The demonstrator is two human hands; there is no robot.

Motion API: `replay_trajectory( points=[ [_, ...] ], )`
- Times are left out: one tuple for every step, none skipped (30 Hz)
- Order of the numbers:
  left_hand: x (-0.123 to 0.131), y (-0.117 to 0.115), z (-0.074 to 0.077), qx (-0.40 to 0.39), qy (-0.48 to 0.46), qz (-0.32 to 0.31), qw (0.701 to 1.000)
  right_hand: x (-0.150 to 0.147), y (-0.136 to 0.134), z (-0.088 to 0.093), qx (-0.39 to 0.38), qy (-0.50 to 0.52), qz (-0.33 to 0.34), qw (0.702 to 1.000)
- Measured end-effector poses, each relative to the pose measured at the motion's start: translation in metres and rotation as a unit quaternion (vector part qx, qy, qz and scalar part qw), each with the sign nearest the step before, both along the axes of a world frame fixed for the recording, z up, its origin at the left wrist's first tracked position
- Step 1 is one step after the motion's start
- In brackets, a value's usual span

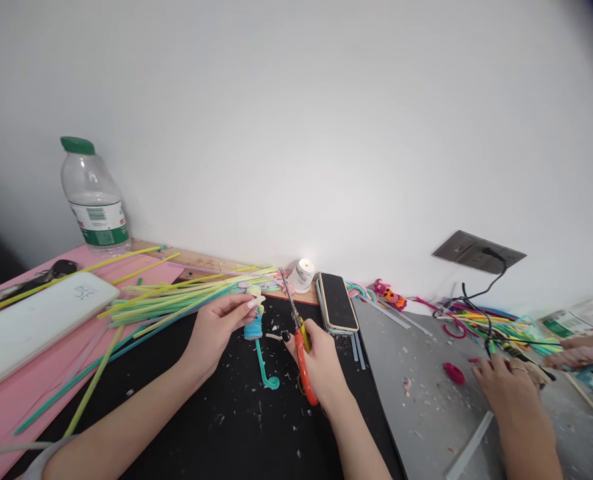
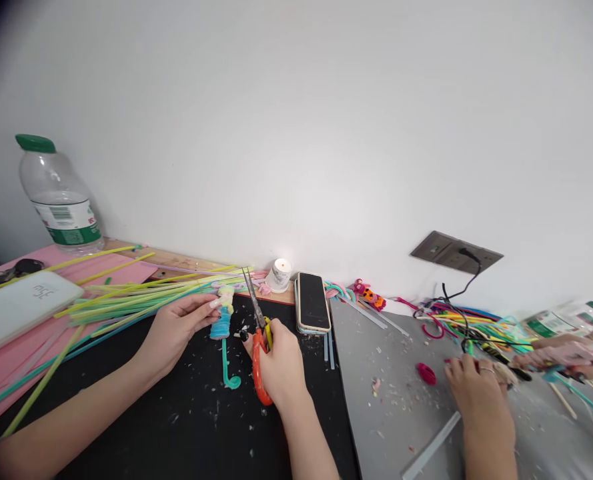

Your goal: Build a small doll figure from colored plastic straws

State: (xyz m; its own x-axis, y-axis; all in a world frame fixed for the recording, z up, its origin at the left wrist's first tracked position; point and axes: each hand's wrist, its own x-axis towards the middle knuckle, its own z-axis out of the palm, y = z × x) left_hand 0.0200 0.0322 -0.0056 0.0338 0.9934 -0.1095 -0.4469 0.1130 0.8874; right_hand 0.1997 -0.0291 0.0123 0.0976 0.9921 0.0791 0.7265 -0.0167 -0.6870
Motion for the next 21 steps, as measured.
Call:
replay_trajectory(
  points=[
    [0.0,0.0,0.0,-0.005,-0.008,0.007,1.0,-0.001,0.0,0.002,-0.006,-0.017,0.0,1.0],
    [0.0,0.0,0.0,-0.011,-0.017,0.013,1.0,-0.002,-0.001,0.004,-0.011,-0.033,0.002,0.999],
    [0.001,0.0,0.001,-0.017,-0.029,0.017,0.999,-0.003,-0.002,0.006,-0.016,-0.047,0.006,0.999],
    [0.001,0.0,0.001,-0.022,-0.041,0.018,0.999,-0.004,-0.002,0.007,-0.019,-0.061,0.01,0.998],
    [0.001,0.0,0.002,-0.025,-0.051,0.017,0.998,-0.006,-0.003,0.009,-0.021,-0.072,0.014,0.997],
    [0.002,0.0,0.002,-0.025,-0.059,0.013,0.998,-0.007,-0.003,0.01,-0.022,-0.081,0.017,0.996],
    [0.002,0.0,0.003,-0.024,-0.063,0.008,0.998,-0.008,-0.004,0.011,-0.022,-0.088,0.019,0.996],
    [0.002,0.0,0.003,-0.021,-0.065,0.003,0.998,-0.009,-0.004,0.012,-0.023,-0.094,0.021,0.995],
    [0.003,-0.001,0.003,-0.016,-0.065,-0.001,0.998,-0.01,-0.005,0.012,-0.025,-0.099,0.022,0.995],
    [0.003,-0.001,0.004,-0.01,-0.064,-0.004,0.998,-0.01,-0.005,0.012,-0.028,-0.101,0.023,0.994],
    [0.003,-0.001,0.004,-0.003,-0.061,-0.004,0.998,-0.01,-0.006,0.012,-0.031,-0.102,0.025,0.994],
    [0.002,-0.002,0.005,0.006,-0.058,-0.005,0.998,-0.011,-0.006,0.012,-0.034,-0.102,0.027,0.994],
    [0.002,-0.003,0.005,0.012,-0.054,-0.007,0.998,-0.011,-0.006,0.012,-0.036,-0.1,0.028,0.994],
    [0.002,-0.003,0.005,0.018,-0.05,-0.01,0.999,-0.01,-0.006,0.011,-0.037,-0.096,0.03,0.994],
    [0.002,-0.004,0.006,0.021,-0.045,-0.015,0.999,-0.01,-0.006,0.011,-0.039,-0.09,0.033,0.995],
    [0.001,-0.004,0.006,0.023,-0.042,-0.021,0.999,-0.009,-0.006,0.01,-0.042,-0.082,0.038,0.995],
    [0.001,-0.005,0.006,0.023,-0.038,-0.027,0.999,-0.009,-0.006,0.009,-0.045,-0.07,0.044,0.996],
    [0.001,-0.005,0.006,0.023,-0.036,-0.034,0.999,-0.008,-0.006,0.008,-0.05,-0.056,0.052,0.996],
    [0.001,-0.005,0.007,0.023,-0.034,-0.04,0.998,-0.007,-0.005,0.007,-0.054,-0.039,0.059,0.996],
    [0.001,-0.005,0.008,0.022,-0.033,-0.044,0.998,-0.006,-0.005,0.006,-0.059,-0.022,0.065,0.996],
    [0.001,-0.005,0.009,0.02,-0.032,-0.047,0.998,-0.005,-0.005,0.005,-0.064,-0.006,0.07,0.995]
  ],
)
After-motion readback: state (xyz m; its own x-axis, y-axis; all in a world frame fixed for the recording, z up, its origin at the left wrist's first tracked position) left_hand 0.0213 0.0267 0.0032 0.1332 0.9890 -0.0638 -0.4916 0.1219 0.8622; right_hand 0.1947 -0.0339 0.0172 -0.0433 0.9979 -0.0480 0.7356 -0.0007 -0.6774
